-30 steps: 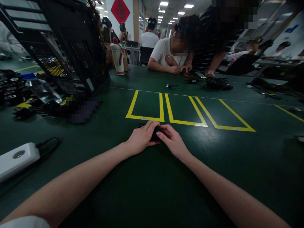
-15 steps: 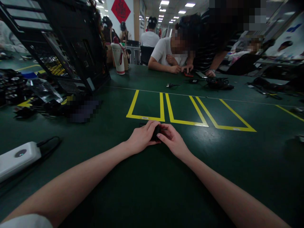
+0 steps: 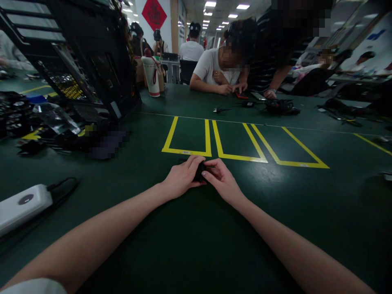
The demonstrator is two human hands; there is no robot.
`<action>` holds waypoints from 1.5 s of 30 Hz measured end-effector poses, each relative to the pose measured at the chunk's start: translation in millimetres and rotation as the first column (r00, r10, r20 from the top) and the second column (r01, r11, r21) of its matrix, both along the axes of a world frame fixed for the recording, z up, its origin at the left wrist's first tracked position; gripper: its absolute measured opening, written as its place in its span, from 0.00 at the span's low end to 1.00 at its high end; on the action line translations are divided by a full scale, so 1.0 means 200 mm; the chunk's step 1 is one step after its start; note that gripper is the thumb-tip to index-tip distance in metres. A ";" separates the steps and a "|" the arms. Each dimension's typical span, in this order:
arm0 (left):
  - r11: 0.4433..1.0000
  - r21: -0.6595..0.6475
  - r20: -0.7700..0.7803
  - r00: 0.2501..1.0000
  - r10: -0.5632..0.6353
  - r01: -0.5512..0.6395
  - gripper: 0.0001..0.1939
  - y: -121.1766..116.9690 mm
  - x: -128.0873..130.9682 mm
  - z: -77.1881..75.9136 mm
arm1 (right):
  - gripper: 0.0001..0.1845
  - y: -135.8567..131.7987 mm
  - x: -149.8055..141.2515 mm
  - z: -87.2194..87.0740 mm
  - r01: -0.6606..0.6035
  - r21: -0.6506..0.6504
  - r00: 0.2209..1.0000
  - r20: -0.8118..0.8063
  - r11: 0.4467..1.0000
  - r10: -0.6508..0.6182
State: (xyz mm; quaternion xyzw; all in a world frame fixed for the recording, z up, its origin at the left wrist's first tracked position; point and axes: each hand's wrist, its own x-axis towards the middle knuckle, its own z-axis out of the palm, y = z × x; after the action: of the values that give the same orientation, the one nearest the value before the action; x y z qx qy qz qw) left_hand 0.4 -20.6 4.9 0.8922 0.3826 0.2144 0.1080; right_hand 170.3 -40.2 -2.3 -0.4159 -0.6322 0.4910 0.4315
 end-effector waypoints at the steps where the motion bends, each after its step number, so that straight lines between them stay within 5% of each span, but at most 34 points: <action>1: 1.000 0.002 -0.002 1.000 0.006 -0.006 0.31 0.00 0.00 0.00 | 0.12 0.00 0.00 0.00 0.005 -0.006 1.000 0.017 1.000 -0.005; 16: 1.000 0.018 0.001 1.000 0.010 -0.010 0.30 0.00 0.00 0.00 | 0.06 0.00 0.00 0.00 -0.012 0.047 0.999 -0.048 0.999 0.014; 24: 1.000 0.015 0.006 1.000 -0.001 0.001 0.30 0.00 0.00 0.00 | 0.12 0.00 0.00 0.02 -0.001 0.002 0.998 0.066 1.000 0.001; 36: 1.000 0.014 -0.005 1.000 0.018 -0.018 0.31 0.00 0.01 -0.01 | 0.07 0.00 -0.01 -0.01 0.001 0.072 0.999 -0.042 0.997 0.002; 45: 1.000 0.005 -0.006 1.000 0.010 -0.010 0.31 0.00 0.00 0.00 | 0.12 -0.01 0.01 0.01 -0.019 0.023 0.998 0.054 1.000 0.017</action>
State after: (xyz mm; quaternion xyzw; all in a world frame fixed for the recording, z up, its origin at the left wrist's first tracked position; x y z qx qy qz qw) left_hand 0.6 -20.5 5.2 0.8912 0.3868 0.2133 0.1037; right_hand 172.5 -41.7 -1.2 -0.4183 -0.6531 0.4760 0.4146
